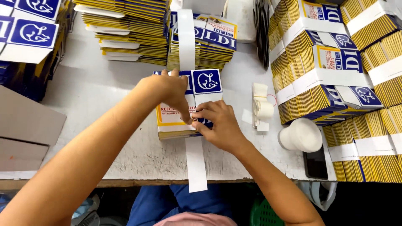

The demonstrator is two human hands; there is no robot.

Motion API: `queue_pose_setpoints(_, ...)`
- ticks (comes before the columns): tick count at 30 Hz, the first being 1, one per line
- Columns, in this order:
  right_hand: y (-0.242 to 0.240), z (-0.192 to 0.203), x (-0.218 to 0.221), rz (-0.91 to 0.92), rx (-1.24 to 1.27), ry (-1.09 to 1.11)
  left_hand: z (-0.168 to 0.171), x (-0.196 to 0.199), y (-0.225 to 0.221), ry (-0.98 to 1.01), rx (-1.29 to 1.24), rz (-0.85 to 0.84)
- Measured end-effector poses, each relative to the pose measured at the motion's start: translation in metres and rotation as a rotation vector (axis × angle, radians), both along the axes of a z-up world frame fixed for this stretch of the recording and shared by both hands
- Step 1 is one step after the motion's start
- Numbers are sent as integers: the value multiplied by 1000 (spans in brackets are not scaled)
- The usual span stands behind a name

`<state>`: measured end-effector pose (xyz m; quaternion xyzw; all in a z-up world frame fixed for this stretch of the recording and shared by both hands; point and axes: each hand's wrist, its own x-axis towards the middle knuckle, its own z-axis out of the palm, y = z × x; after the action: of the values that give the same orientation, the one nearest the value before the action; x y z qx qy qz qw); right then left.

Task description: The person fans out a stack of flat cardboard boxes by hand, gathers them into a neat pile, and then wraps a white paper band around the stack to secure it.

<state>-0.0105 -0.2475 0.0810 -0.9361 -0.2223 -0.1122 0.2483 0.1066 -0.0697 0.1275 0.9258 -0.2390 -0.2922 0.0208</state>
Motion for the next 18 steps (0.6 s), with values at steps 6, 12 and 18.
queue_pose_setpoints(6, 2, -3, -19, -41, -6, -132, 2, -12, -18, -4, 74, 31)
queue_pose_setpoints(12, -8, -11, -103, 194, 90, -118, 2, -8, -23, 13, 104, 60)
queue_pose_setpoints(18, -21, -50, -120, 242, -146, -171, 2, -8, -34, -6, 169, 45)
